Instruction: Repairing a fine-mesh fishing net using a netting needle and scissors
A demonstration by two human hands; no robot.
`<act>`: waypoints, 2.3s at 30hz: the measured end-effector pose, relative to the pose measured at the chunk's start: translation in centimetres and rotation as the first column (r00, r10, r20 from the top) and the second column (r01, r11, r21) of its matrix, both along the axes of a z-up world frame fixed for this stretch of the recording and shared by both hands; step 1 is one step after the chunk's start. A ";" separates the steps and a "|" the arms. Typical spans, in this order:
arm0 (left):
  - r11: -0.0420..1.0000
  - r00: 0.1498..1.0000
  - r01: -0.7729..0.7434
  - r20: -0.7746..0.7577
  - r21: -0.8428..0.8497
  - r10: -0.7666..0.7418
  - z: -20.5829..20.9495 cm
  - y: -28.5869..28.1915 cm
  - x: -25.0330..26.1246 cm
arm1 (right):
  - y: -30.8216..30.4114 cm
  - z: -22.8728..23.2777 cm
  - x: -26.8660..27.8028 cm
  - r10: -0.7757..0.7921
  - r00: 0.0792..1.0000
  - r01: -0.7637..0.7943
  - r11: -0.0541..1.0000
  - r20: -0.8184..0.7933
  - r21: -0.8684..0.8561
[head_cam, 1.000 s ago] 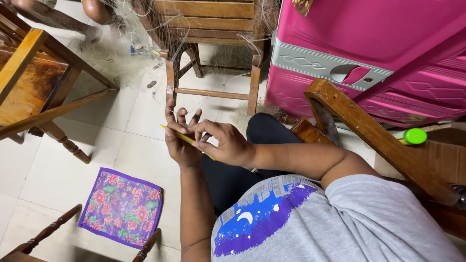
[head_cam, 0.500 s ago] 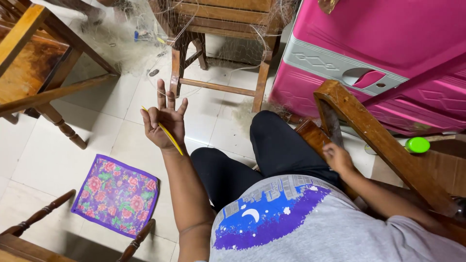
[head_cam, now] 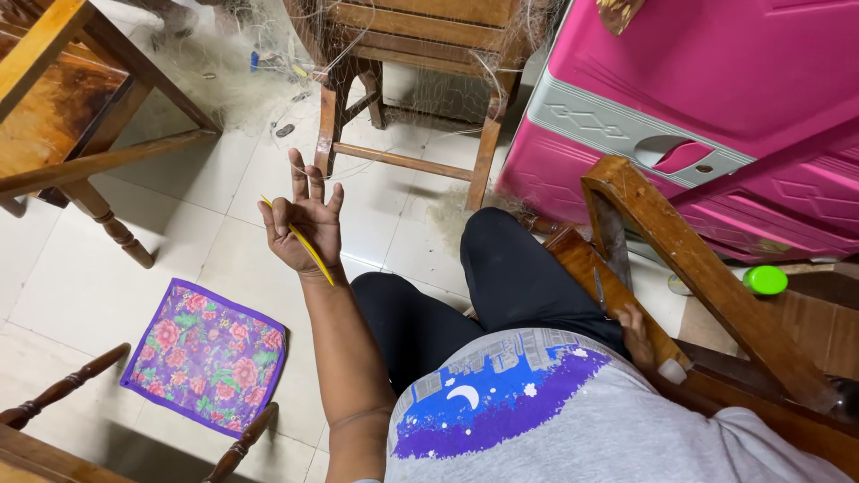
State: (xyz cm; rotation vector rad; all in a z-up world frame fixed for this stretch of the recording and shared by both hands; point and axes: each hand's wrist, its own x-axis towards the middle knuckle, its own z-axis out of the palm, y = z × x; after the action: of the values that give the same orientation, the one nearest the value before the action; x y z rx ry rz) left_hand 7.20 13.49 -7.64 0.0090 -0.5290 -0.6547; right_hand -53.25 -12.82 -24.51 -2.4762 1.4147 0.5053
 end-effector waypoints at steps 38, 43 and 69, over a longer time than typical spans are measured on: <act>0.922 0.875 -0.337 0.426 0.189 0.233 5.4 -0.2 -4.9 | -7.8 1.5 2.8 -0.576 0.530 -0.015 0.727 0.622 0.686; 0.867 0.823 -0.442 0.490 0.231 0.289 4.4 -0.5 -5.0 | -5.3 7.6 14.8 -0.537 0.550 -0.495 0.407 0.639 0.768; 0.984 0.944 -0.170 0.293 0.043 0.150 6.0 -1.7 -7.8 | -2.2 10.9 37.0 -0.589 0.686 -0.725 -0.497 0.428 0.477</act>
State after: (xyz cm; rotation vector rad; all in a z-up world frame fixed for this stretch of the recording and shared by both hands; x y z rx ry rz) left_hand -0.63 11.83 -1.68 0.2130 -0.7797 -0.5134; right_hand -16.30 -15.06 -13.60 -0.5877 -0.2597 0.3290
